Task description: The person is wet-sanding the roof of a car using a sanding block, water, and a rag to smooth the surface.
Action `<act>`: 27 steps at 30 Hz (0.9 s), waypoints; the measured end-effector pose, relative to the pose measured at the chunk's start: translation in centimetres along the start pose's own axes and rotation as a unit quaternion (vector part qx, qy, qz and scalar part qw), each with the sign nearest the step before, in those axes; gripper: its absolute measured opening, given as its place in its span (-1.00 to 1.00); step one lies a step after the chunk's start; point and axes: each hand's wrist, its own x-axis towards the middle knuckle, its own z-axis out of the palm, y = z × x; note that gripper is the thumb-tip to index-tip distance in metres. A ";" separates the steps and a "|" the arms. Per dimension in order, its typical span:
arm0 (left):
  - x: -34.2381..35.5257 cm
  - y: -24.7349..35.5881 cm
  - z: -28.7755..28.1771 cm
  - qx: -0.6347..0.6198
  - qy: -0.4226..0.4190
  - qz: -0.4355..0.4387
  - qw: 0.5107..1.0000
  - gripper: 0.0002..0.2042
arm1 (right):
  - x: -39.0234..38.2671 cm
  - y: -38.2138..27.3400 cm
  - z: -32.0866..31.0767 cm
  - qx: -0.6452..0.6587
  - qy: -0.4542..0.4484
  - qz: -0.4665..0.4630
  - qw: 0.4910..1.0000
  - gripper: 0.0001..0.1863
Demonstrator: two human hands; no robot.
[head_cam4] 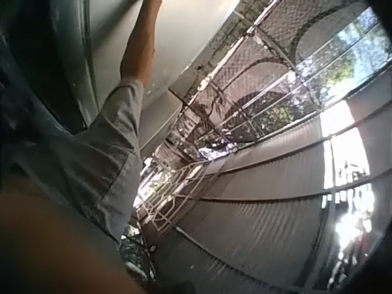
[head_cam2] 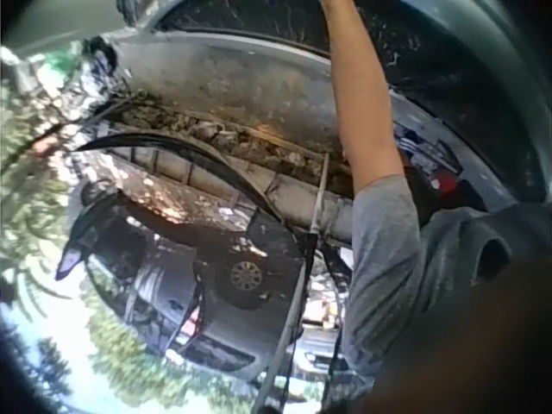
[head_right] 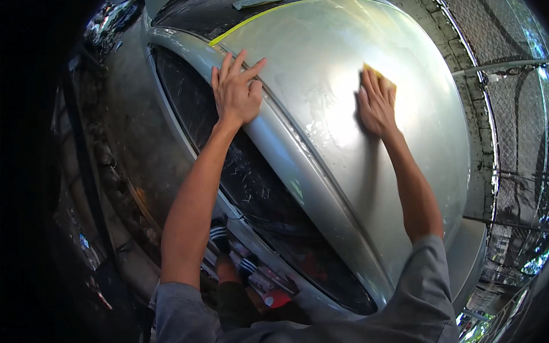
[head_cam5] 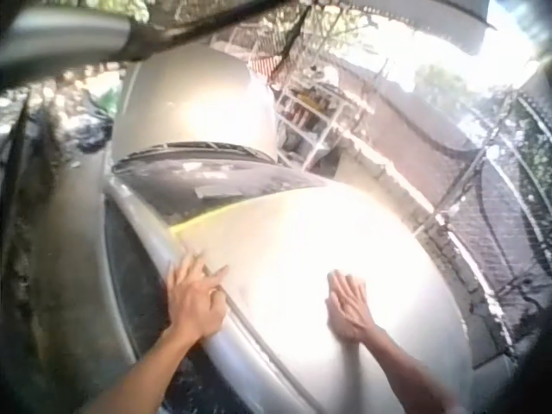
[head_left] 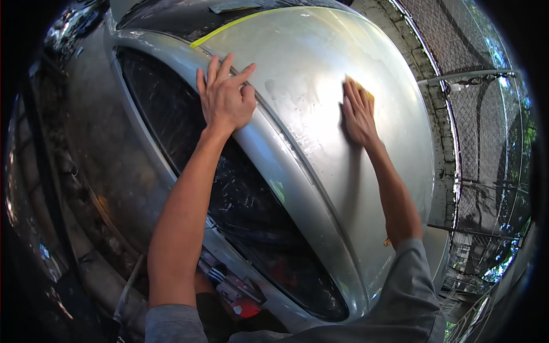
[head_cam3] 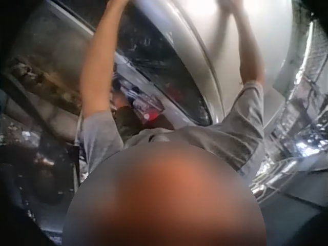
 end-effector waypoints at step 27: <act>-0.8 -0.4 0.2 -0.042 0.036 -0.090 0.994 -0.25 | 3.7 -13.8 0.6 0.033 -0.045 -0.281 0.958 -0.39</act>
